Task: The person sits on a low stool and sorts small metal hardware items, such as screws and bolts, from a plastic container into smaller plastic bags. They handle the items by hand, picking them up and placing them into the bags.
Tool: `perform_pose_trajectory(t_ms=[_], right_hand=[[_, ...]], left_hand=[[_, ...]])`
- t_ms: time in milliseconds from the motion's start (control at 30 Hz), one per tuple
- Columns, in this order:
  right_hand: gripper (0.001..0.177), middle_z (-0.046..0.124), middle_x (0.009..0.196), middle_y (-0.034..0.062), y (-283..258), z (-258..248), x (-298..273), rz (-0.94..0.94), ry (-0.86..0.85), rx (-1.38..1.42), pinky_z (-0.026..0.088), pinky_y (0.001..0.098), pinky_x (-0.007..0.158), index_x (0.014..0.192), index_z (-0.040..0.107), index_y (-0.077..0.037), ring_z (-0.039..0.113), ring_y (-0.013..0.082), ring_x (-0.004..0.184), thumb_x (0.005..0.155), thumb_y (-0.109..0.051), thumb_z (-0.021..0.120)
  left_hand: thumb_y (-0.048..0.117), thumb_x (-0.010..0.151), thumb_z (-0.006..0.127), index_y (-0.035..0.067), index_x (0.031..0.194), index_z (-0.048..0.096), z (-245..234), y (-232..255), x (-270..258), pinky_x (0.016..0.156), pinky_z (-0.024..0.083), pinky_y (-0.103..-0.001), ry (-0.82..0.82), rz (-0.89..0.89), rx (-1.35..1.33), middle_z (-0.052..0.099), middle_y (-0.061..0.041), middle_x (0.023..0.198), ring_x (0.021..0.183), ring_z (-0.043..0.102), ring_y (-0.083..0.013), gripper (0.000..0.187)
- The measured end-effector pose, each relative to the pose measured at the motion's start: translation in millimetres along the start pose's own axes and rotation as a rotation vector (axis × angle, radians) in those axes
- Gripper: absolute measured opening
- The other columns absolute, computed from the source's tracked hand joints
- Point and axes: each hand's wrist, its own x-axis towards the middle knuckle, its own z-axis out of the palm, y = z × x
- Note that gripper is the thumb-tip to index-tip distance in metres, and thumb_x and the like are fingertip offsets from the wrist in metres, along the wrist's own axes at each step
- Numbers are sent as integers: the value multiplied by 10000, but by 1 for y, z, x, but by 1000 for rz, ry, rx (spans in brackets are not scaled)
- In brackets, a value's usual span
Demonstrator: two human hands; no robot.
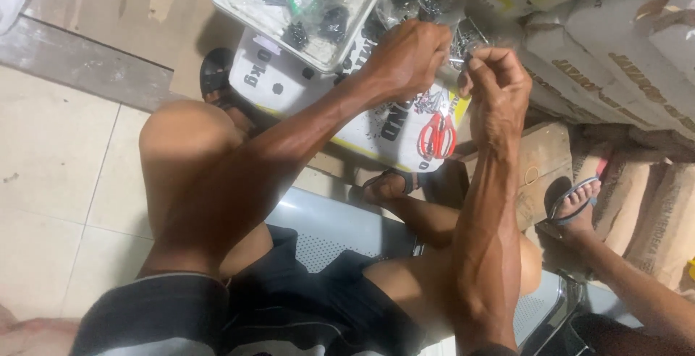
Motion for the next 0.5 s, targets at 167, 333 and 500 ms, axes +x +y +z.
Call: perform_pose_trajectory(t_ms=[167,333,500], right_hand=[[72,635,860,25,1,-2,3,75,-37,7,497,213,637,978,636,-70,564,102,690,992,-4,611],[171,661,919,21,13,-3,2,51,-141,-100,510,237,711,957,626,-97,560,96,716,986,64,575],[29,695,899,34,3,19,-1,-23,-14,-305,524,255,715,1023,699,-78,579,92,683,1017,-106,704]], left_hand=[[-92,838,517,139,739,603,10,-5,7,457,509,-296,-11,45,55,549,53,569,480,538,-130,266],[-61,878,520,130,719,588,10,-4,-4,364,403,-286,-7,53,35,505,47,554,421,454,-105,258],[-114,804,580,147,610,541,17,-4,-9,458,609,-242,106,-209,-154,773,-108,811,1031,801,-299,328]])
